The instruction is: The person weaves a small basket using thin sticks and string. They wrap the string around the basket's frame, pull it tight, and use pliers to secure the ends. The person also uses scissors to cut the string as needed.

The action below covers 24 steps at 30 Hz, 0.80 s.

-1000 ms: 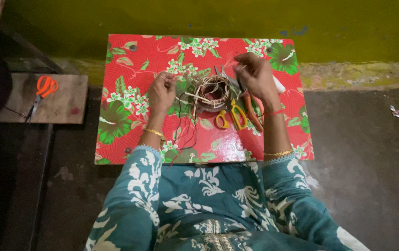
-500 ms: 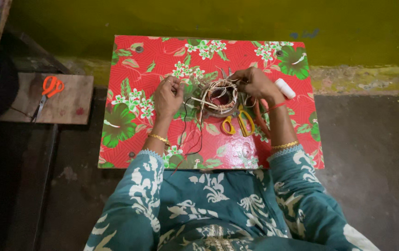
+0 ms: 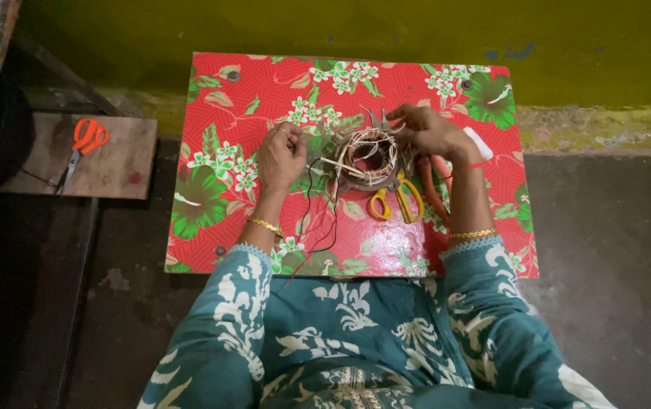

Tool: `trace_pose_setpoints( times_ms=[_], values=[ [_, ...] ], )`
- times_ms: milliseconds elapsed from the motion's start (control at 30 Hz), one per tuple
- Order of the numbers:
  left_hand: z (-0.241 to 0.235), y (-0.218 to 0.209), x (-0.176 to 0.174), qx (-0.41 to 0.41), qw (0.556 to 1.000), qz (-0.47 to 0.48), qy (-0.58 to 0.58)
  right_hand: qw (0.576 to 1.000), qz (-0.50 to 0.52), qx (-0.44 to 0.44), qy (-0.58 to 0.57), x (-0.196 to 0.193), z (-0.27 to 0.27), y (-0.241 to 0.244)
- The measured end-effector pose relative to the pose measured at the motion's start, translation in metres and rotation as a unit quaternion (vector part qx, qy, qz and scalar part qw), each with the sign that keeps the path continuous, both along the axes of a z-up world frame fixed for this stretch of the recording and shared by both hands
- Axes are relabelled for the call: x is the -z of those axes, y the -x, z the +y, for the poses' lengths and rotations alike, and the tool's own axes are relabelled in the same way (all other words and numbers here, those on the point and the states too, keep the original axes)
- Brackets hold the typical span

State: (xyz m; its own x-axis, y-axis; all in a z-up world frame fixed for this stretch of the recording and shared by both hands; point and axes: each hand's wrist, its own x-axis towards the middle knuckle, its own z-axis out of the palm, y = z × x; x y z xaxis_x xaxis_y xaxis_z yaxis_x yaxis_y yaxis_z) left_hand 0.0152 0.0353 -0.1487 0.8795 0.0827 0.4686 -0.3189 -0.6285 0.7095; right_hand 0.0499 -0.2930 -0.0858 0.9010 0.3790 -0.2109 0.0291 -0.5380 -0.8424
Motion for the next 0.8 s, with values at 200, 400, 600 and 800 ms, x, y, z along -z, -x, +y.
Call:
trace_pose_setpoints(
  times_ms=[200, 400, 600, 800],
  values=[
    [-0.001, 0.001, 0.000, -0.002, 1.000, -0.003, 0.001, 0.996, 0.044, 0.052, -0.052, 0.030, -0.008, 0.007],
    [0.000, 0.001, -0.002, 0.005, 1.000, 0.001, 0.003, 0.989, -0.015, 0.144, -0.010, 0.034, -0.025, -0.019],
    [-0.001, 0.000, -0.002, 0.000, 1.000, 0.004, -0.006, 0.975, -0.058, 0.154, -0.146, 0.038, -0.002, -0.033],
    [0.000, -0.001, -0.001, 0.005, 1.000, -0.004, -0.001, 0.900, -0.103, 0.163, -0.390, 0.010, 0.041, -0.046]
  ],
)
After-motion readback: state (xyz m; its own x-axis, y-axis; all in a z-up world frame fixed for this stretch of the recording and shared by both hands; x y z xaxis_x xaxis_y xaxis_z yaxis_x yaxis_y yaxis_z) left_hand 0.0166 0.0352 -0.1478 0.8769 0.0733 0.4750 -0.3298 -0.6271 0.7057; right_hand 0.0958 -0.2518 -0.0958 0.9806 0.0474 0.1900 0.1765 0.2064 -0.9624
